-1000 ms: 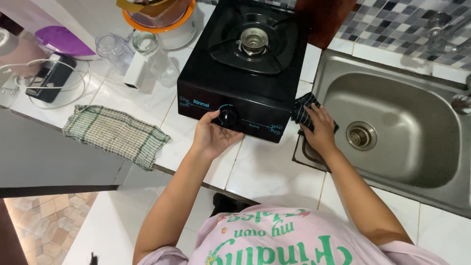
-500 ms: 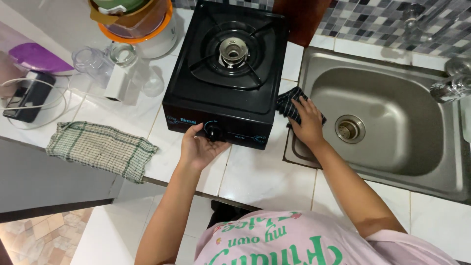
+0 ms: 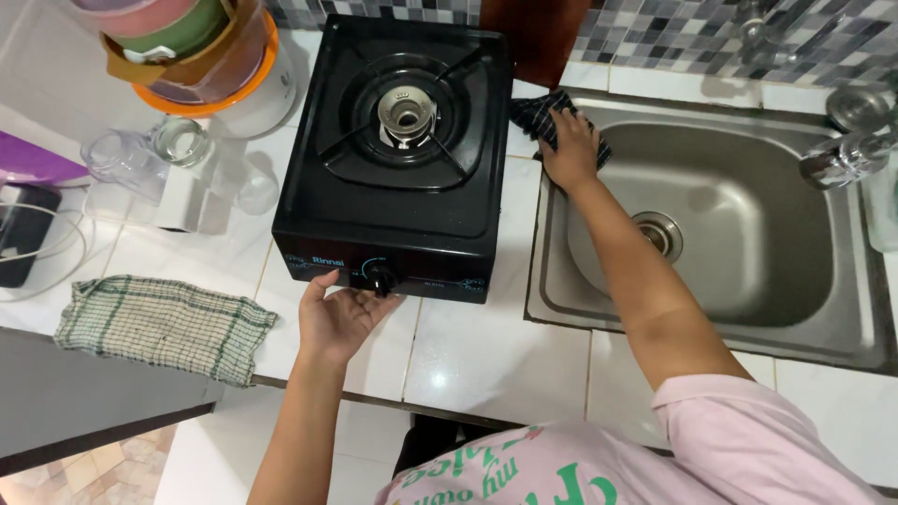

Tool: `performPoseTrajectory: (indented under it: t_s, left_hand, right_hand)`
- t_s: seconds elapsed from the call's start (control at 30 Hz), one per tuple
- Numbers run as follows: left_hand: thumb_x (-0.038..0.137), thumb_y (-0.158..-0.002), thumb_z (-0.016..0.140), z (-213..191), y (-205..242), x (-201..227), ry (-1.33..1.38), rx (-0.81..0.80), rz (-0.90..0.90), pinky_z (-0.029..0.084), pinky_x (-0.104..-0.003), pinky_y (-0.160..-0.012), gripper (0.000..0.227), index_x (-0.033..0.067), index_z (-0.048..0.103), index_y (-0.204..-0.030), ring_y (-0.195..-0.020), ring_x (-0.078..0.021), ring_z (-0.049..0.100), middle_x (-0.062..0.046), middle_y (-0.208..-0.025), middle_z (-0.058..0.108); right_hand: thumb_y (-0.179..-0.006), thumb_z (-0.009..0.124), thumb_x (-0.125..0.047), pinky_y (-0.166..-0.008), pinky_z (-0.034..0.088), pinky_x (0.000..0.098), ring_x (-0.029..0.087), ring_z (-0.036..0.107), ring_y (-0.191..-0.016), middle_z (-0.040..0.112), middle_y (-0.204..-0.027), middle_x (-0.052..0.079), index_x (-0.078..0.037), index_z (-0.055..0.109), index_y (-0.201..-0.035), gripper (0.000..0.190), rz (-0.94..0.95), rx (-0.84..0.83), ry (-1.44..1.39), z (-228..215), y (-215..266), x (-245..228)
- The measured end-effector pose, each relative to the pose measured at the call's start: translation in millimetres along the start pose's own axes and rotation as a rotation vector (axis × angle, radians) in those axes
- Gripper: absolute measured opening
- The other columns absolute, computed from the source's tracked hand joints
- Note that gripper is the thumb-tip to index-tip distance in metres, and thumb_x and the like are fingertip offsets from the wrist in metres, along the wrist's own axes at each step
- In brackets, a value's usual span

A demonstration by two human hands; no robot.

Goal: Cleaning the kitchen counter, sink, and stove area using a cloth.

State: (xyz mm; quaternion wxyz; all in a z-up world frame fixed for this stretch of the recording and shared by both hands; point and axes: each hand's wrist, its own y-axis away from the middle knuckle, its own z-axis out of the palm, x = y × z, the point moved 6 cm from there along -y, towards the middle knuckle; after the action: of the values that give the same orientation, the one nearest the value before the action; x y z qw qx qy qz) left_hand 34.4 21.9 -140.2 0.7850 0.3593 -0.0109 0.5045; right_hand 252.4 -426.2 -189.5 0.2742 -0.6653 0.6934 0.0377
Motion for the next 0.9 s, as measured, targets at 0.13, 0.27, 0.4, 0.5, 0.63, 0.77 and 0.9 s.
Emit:
performPoseTrajectory:
  t_s: [0.13, 0.27, 0.4, 0.5, 0.63, 0.77, 0.9]
  left_hand:
    - [0.035, -0.088, 0.059, 23.0, 13.9, 0.3, -0.068, -0.055, -0.016, 0.049, -0.059, -0.109, 0.053, -0.0112, 0.052, -0.113, -0.096, -0.0327, 0.065, -0.018, -0.099, 0.059]
    - [0.033, -0.091, 0.054, 31.1, 30.7, -7.0, -0.088, -0.004, 0.02, 0.046, -0.058, -0.111, 0.046, -0.0063, 0.056, -0.117, -0.107, -0.0293, 0.064, -0.015, -0.109, 0.06]
    - [0.027, -0.097, 0.056, -4.6, 30.0, -6.2, -0.078, 0.04, 0.207, 0.035, -0.063, -0.12, 0.041, 0.0031, 0.041, -0.127, -0.121, -0.0273, 0.054, -0.016, -0.129, 0.049]
    - [0.021, -0.088, 0.055, 9.8, 62.7, 7.1, -0.289, 0.199, 0.492, 0.021, -0.05, -0.122, 0.083, 0.02, 0.007, -0.156, -0.142, -0.023, 0.037, -0.009, -0.162, 0.026]
    - [0.017, -0.095, 0.056, 30.7, 85.1, 7.5, -0.684, 0.075, 0.848, 0.013, -0.049, -0.127, 0.091, 0.0084, -0.002, -0.165, -0.16, -0.0313, 0.01, -0.022, -0.174, -0.001]
    - [0.023, -0.094, 0.075, 88.5, 102.5, -11.2, -1.491, 0.006, 1.395, 0.004, -0.061, -0.131, 0.091, 0.0089, 0.018, -0.164, -0.165, -0.0417, 0.006, -0.028, -0.173, 0.002]
    - [0.039, -0.089, 0.082, 134.2, 74.8, -53.8, -1.81, -0.217, 1.547, -0.001, -0.071, -0.122, 0.085, 0.0121, 0.037, -0.157, -0.159, -0.0444, 0.011, -0.029, -0.168, 0.015]
  right_hand:
    - [-0.101, 0.068, -0.028, -0.121, 0.018, 0.0641, 0.045, 0.031, -0.15, 0.042, -0.159, 0.022, -0.013, 0.048, -0.154, 0.059, 0.001, 0.027, -0.062, -8.4, 39.0, -16.4]
    - [-0.095, 0.07, -0.024, -0.12, 0.023, 0.0614, 0.044, 0.03, -0.15, 0.041, -0.16, 0.023, -0.011, 0.046, -0.154, 0.065, -0.069, -0.084, -0.093, -35.2, 127.3, -50.8]
    - [-0.084, 0.076, -0.02, -0.119, 0.021, 0.0597, 0.041, 0.028, -0.151, 0.039, -0.16, 0.016, -0.017, 0.046, -0.151, 0.074, -0.108, -0.288, -0.076, -80.6, 223.4, -97.6]
    - [-0.08, 0.077, -0.021, -0.121, 0.02, 0.0589, 0.036, 0.028, -0.151, 0.038, -0.16, 0.011, -0.02, 0.046, -0.15, 0.077, -0.097, -0.393, -0.031, -93.0, 276.2, -111.2]
    - [-0.081, 0.077, -0.024, -0.122, 0.018, 0.0582, 0.034, 0.025, -0.152, 0.035, -0.162, 0.009, -0.021, 0.045, -0.151, 0.077, -0.122, -0.407, -0.006, -85.9, 272.2, -111.3]
    - [-0.088, 0.073, -0.026, -0.121, 0.015, 0.0604, 0.039, 0.023, -0.153, 0.031, -0.164, 0.015, -0.017, 0.042, -0.154, 0.074, -0.134, -0.28, -0.026, -66.5, 229.3, -99.8]
    - [-0.092, 0.071, -0.029, -0.117, 0.014, 0.0647, 0.043, 0.021, -0.151, 0.029, -0.163, 0.019, -0.016, 0.041, -0.156, 0.072, -0.011, -0.159, -0.001, -39.6, 182.6, -87.1]
